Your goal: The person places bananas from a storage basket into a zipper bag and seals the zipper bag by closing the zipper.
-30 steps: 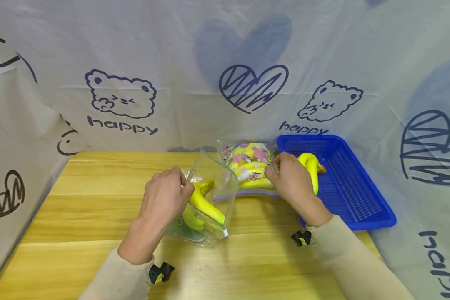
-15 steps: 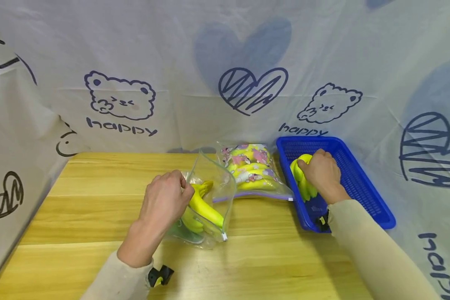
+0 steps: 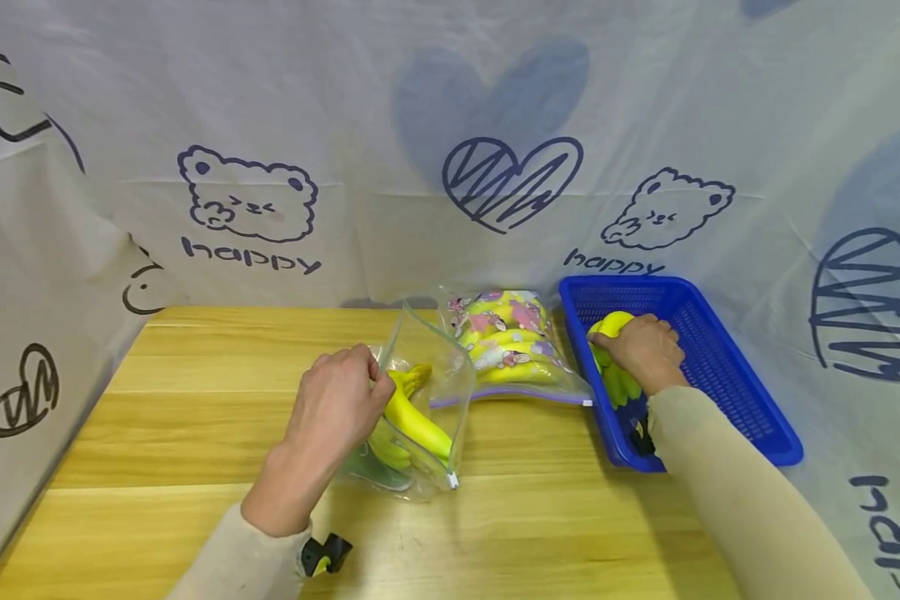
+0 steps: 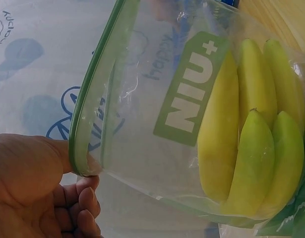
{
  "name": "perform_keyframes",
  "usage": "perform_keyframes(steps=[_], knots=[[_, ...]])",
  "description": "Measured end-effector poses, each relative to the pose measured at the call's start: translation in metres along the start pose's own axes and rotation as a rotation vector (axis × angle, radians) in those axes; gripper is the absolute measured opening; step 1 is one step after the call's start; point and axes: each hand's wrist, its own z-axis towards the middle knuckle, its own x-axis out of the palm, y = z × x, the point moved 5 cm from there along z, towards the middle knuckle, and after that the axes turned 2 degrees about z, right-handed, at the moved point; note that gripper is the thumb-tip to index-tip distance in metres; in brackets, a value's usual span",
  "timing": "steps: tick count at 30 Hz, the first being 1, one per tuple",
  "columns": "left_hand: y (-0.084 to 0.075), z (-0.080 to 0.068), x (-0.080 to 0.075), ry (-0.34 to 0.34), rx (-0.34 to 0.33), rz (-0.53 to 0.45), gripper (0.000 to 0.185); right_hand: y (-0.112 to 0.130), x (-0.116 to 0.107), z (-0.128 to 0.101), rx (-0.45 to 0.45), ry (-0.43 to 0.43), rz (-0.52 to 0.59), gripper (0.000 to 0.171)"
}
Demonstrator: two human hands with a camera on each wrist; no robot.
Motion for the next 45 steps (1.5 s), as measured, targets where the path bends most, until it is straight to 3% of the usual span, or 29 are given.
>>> perform_keyframes(steps=[3,13,18,25,29,35,45], knots=[[0.000,0.000,0.001,-0.007,0.007,0.002,0.013,-0.001,0.001,0.001,0.002,0.013,-0.022,0.121],[0.001,-0.001,0.002,-0.005,0.002,0.001,0.014,-0.008,0.000,-0.007,-0.018,0.104,-0.040,0.105],[0.001,-0.001,0.003,-0.002,0.002,0.002,0.015,-0.016,-0.004,-0.016,-0.094,0.141,-0.067,0.097],[0.002,0.000,0.006,0.008,-0.001,-0.006,0.016,-0.021,-0.010,-0.029,-0.192,0.220,-0.184,0.099],[0.002,0.000,0.006,0.015,-0.005,-0.007,0.017,-0.023,-0.012,-0.031,-0.197,0.235,-0.212,0.100],[0.003,-0.001,0.005,0.016,-0.010,-0.011,0.016,-0.023,-0.008,-0.027,-0.178,0.227,-0.217,0.117],[0.005,-0.002,0.004,0.011,-0.010,-0.019,0.017,-0.027,-0.007,-0.019,-0.178,0.232,-0.208,0.110]])
